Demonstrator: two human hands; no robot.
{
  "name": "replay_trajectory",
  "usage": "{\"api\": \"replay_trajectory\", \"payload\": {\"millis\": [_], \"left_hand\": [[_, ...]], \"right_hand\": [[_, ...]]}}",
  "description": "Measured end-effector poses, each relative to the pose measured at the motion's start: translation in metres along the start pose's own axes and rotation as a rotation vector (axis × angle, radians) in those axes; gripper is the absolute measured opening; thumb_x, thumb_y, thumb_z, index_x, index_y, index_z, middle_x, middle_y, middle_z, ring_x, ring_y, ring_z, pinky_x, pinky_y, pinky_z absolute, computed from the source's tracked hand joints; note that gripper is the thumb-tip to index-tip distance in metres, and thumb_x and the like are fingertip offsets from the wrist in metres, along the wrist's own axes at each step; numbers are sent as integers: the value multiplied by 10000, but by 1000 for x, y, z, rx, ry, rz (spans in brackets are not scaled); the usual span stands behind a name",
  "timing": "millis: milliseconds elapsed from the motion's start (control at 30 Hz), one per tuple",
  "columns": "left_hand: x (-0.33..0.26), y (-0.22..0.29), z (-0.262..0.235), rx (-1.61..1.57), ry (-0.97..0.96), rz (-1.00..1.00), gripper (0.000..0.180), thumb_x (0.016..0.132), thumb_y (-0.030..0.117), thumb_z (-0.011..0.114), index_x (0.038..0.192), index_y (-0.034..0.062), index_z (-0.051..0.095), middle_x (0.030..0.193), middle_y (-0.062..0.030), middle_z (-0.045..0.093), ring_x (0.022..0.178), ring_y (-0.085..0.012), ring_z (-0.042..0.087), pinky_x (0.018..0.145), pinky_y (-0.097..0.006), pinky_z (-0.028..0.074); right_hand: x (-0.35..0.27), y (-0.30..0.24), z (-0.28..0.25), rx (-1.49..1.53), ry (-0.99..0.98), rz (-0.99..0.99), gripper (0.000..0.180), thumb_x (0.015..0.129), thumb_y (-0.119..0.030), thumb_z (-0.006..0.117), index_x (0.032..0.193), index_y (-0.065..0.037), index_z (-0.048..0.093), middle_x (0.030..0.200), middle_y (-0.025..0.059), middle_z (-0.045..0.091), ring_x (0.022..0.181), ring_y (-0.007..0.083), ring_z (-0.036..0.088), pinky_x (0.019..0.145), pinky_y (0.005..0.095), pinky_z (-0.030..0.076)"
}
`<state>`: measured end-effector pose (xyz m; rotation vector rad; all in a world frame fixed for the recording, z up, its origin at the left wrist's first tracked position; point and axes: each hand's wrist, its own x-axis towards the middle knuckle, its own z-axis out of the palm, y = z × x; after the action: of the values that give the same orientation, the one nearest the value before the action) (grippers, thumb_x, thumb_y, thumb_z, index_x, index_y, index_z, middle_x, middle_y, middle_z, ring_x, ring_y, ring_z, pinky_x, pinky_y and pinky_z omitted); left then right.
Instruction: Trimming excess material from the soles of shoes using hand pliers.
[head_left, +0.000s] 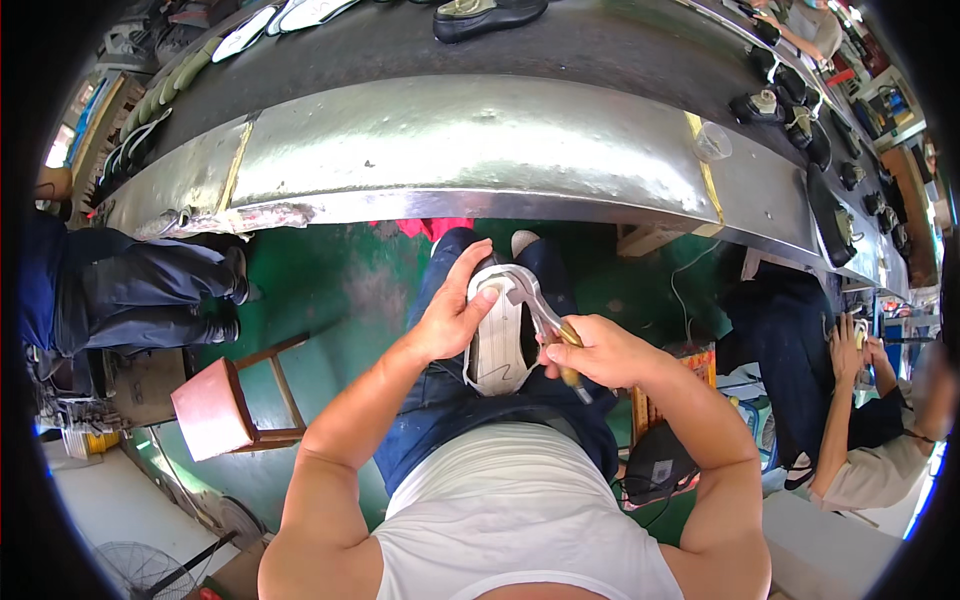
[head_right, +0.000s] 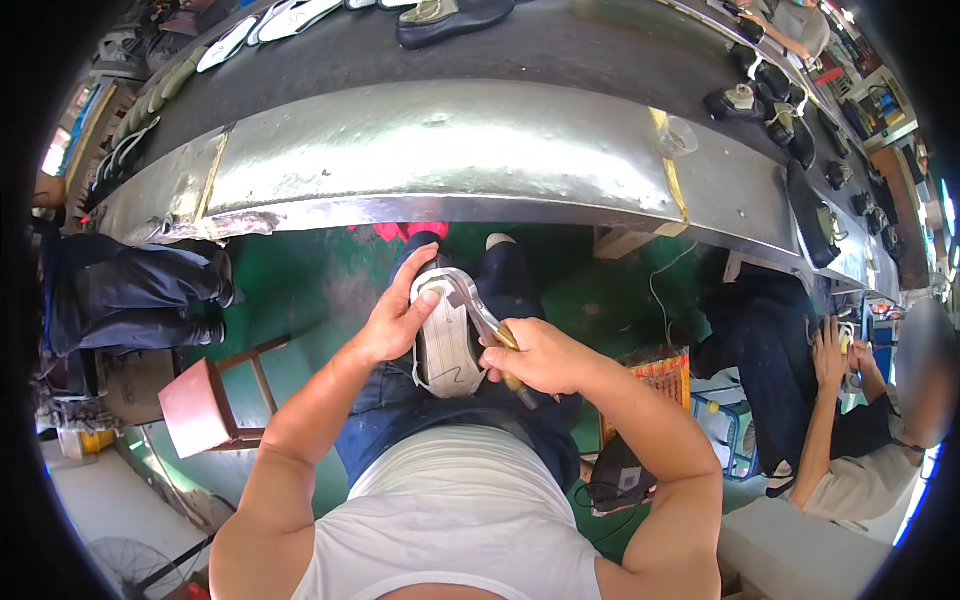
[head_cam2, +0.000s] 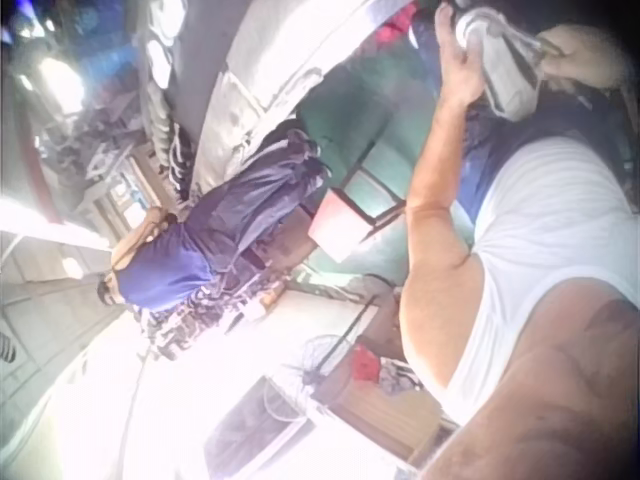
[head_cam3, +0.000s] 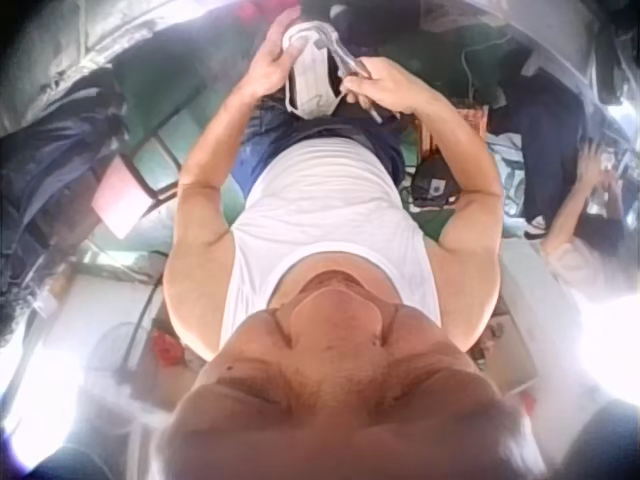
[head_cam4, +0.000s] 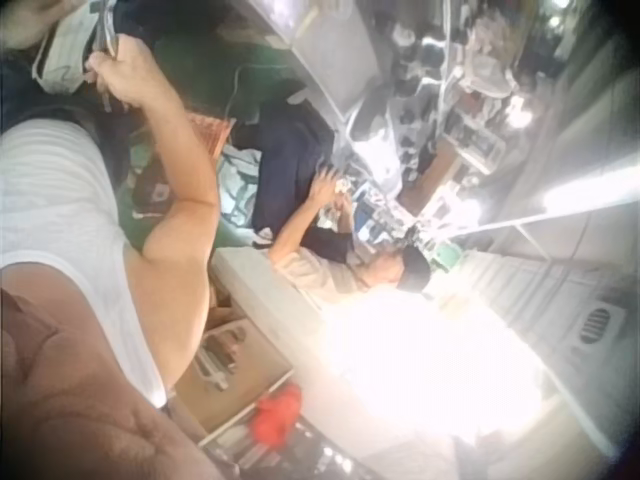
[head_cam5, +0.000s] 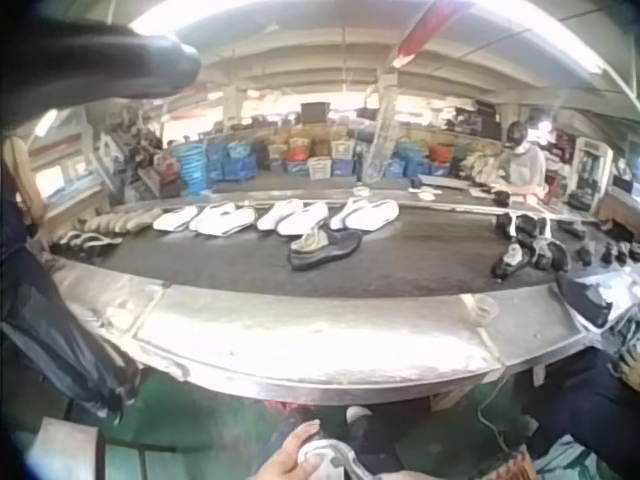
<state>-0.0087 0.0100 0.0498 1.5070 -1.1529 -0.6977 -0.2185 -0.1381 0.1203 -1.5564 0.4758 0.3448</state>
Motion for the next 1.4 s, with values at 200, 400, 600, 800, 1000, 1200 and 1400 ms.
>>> {"api": "replay_trajectory", "payload": {"millis": [200, 400, 600, 800, 1000, 1200, 1400], "left_hand": [[1, -10, -6, 31, 87, -48, 456, 961, 167, 609, 1365, -5, 482, 1423, -183, 502, 1316, -301, 490, 1099, -367, 372], [2, -31, -22, 39, 69, -2, 456, 950, 60, 610, 1388, 28, 488, 1392, -120, 531, 1267, -202, 499, 1084, -332, 373], [1, -33, -27, -192, 89, -170, 408, 929, 118, 669, 1308, 19, 555, 1355, -118, 565, 1256, -199, 521, 1089, -323, 378], [2, -48, -25, -230, 163, -203, 393, 907, 103, 688, 1274, 11, 581, 1318, -108, 597, 1171, -174, 575, 1023, -306, 439], [8, -37, -35, -165, 41, -248, 543, 892, 94, 696, 1393, 16, 503, 1388, -149, 544, 1262, -204, 516, 1076, -322, 397], [-22, -40, -33, -454, 36, -262, 697, 966, 225, 632, 1524, -15, 290, 1567, -182, 326, 1452, -263, 299, 1187, -365, 234], [-41, -89, -13, -88, 178, -253, 358, 1021, 157, 535, 1346, 9, 525, 1280, -87, 566, 1167, -169, 523, 1027, -310, 407]], "right_hand": [[34, 37, 10, -320, 211, -75, 262, 981, -250, 597, 1043, 5, 612, 753, 139, 645, 646, 277, 634, 652, 384, 516], [70, 67, 23, -559, 566, -496, 266, 946, -236, 626, 1048, 8, 600, 825, 203, 657, 761, 403, 656, 661, 475, 516], [43, 28, 29, -758, 407, -131, 209, 946, -192, 588, 924, 13, 556, 837, 251, 645, 798, 437, 646, 693, 506, 506], [25, -22, 0, -294, 28, 139, 274, 958, -237, 599, 938, 34, 567, 823, 255, 650, 767, 439, 640, 699, 449, 505], [73, -2, 17, -646, 254, -51, 265, 973, -237, 594, 962, 27, 587, 769, 192, 657, 733, 360, 664, 657, 430, 504], [68, 44, 27, -181, 511, -184, 499, 853, -424, 752, 995, 25, 588, 891, 150, 695, 809, 300, 684, 734, 401, 520], [100, 116, 27, 96, 373, -162, 388, 932, -271, 669, 1175, 21, 583, 1017, 111, 676, 925, 188, 610, 871, 357, 491]]}}
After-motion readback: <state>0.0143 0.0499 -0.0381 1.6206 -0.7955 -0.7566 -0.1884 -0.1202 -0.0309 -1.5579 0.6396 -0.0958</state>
